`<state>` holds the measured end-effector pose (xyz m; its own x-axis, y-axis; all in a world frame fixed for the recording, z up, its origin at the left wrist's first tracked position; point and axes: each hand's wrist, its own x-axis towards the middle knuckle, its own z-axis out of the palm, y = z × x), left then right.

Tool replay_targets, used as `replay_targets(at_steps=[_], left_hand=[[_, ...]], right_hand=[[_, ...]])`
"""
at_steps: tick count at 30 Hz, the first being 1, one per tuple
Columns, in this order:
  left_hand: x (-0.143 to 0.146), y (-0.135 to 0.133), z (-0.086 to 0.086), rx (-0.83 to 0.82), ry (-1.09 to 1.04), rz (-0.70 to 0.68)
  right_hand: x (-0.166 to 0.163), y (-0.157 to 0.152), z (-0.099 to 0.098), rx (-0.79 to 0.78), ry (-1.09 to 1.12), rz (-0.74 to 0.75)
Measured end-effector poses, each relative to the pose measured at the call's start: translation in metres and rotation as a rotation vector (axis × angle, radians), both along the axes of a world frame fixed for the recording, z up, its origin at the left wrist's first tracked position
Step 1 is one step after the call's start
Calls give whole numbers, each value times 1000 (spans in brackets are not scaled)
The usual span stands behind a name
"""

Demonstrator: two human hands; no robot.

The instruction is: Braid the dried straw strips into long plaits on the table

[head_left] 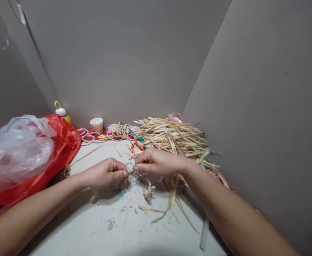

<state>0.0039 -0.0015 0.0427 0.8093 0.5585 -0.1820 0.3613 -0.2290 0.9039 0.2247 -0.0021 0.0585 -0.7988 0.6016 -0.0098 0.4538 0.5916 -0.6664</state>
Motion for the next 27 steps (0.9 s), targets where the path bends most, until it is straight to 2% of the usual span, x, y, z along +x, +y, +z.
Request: replay_targets(at_steps=[3,7,11,15,19,24,27], left_hand=[[-3,-1,-2,29,-22,4],[-6,2,-1,-93,-68,-28],[-5,3,-2,-156,-47,-74],[-3,1,-7,-102,7,-64],[-5,1,-11,-25,54,-54],[-9,4,-6,115,41,-93],[-9,4,-3,-2,69,-90]], right_hand=[[-3,-4,3,24,-9,-27],[-5,-10,7,25,0,-53],[-4,-10,8,26,-6,-9],[-3,-7,5,29,-49,21],[-10,-7,0,25,-117,-30],[-15,-11,-2,36,-104,-6],[-17,-12,-3,37,-119,13]])
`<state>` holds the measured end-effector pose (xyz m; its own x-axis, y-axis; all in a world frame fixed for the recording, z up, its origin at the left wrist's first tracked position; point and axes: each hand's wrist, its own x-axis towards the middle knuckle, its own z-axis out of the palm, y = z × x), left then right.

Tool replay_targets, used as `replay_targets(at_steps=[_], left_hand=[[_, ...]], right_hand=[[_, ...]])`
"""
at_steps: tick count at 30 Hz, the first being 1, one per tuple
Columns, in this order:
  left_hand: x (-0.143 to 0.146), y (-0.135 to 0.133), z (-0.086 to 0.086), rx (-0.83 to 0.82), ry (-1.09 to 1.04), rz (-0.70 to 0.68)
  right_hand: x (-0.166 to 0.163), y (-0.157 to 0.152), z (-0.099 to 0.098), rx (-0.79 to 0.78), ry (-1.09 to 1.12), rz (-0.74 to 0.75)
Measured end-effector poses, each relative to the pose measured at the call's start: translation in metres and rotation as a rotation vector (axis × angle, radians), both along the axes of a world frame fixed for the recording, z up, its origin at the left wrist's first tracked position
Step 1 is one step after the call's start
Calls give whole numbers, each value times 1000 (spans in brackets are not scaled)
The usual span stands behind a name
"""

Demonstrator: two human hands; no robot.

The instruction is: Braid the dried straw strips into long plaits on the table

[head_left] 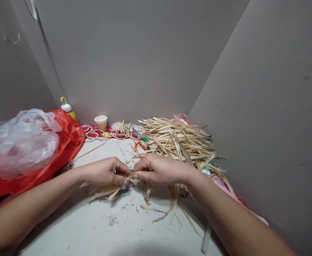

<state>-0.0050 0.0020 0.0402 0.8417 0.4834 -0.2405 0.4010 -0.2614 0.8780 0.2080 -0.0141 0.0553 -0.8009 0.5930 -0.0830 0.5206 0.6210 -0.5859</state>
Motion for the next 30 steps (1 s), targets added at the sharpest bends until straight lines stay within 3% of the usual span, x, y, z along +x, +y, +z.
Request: replay_targets(at_steps=[3,6,12,16,20,25,30], left_hand=[[2,0,-2,-218,-24,-32],[4,0,-10,-322,-64,-31],[9,-1,-18,-308,-131,-16],[8,-4,-16,-236,-78,-19],[6,-4,-17,-344,-139,25],[8,2,-16,-382,-180,144],[9,4,-10,-348,-286,268]], right_hand=[[-2,-2,-2,-16,-22,1],[-2,-4,0,-30,-19,-9],[3,-4,8,-14,-10,28],[-3,-5,2,-20,-35,1],[-7,-6,-5,-34,-25,-17],[3,1,0,-87,80,-6],[22,12,5,-168,252,-155]])
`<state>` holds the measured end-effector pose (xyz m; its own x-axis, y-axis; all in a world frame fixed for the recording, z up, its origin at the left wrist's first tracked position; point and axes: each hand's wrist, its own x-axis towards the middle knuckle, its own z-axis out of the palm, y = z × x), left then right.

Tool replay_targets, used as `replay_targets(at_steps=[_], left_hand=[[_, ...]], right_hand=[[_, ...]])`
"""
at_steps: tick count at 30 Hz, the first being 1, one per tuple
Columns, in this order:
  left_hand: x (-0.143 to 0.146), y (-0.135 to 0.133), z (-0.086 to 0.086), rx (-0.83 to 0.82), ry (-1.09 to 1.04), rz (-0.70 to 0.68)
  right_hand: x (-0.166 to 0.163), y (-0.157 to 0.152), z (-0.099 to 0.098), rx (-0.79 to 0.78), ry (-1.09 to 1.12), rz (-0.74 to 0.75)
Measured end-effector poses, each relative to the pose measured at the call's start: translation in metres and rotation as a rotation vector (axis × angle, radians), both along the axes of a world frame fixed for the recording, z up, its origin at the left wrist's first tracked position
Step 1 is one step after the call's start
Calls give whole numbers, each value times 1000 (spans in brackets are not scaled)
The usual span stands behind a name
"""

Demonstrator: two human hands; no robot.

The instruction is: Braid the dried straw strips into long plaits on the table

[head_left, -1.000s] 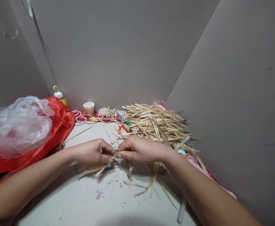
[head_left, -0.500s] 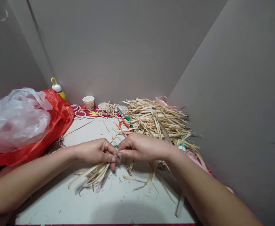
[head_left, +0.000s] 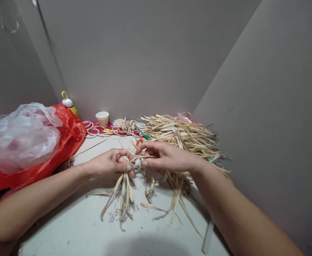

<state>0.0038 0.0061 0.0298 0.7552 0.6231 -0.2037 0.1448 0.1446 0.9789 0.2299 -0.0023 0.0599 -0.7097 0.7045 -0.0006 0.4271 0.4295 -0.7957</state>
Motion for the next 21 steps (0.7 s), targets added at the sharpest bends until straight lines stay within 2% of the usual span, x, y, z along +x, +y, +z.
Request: replay_targets(at_steps=[5,9,13,17,21], left_hand=[[2,-5,2,24,-130,176],[6,-8,0,15,-214,315],[6,-7,-1,75,-253,462],[7,-6,-1,100,-280,482],[8,-7,3,10,-276,477]], right_hand=[[5,7,-4,-251,270,-88],[1,7,-10,-295,460,-137],[-7,5,-15,-322,564,-133],[-25,-1,-19,-198,597,-275],[-41,-8,-25,140,471,-373]])
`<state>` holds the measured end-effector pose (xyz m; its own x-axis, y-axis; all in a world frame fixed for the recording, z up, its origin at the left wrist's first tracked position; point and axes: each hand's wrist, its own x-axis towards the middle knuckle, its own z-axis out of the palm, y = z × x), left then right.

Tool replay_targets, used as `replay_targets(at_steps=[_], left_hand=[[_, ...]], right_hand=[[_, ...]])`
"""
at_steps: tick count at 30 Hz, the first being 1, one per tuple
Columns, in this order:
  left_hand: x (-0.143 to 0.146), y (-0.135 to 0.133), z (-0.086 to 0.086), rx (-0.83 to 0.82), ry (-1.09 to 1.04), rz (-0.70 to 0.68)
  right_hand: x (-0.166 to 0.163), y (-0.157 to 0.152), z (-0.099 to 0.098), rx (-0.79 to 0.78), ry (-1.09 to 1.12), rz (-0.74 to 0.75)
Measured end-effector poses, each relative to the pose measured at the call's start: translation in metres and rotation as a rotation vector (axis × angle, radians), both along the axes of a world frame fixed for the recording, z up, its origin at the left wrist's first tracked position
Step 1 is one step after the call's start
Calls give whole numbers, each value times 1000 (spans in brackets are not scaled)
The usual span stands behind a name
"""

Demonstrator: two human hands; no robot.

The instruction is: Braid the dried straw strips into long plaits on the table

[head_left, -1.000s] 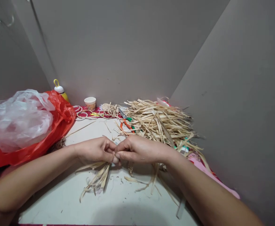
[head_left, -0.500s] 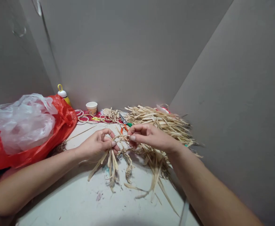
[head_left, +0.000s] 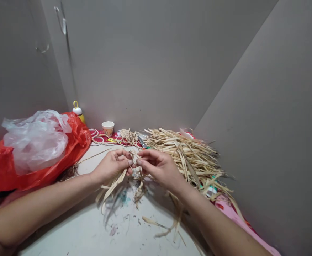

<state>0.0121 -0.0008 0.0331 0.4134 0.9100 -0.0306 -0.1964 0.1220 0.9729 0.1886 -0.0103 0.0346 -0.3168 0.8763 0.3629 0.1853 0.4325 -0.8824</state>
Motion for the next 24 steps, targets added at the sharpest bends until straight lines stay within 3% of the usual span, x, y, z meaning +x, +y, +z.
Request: replay_targets(at_steps=[5,8,16,21,24], left_hand=[[-2,2,5,-71,78,-33],[-5,4,4,-48,97,-44],[-6,3,4,-76,33,-101],[-9,6,4,-30,17,-6],[-9,7,4,-26,19,30]], right_hand=[[-2,-2,-4,442,-334,-80],[1,-2,-4,577,-396,-65],[2,3,-8,712,-377,-58],[4,5,-3,693,-350,-67],[7,7,-2,730,-444,-143]])
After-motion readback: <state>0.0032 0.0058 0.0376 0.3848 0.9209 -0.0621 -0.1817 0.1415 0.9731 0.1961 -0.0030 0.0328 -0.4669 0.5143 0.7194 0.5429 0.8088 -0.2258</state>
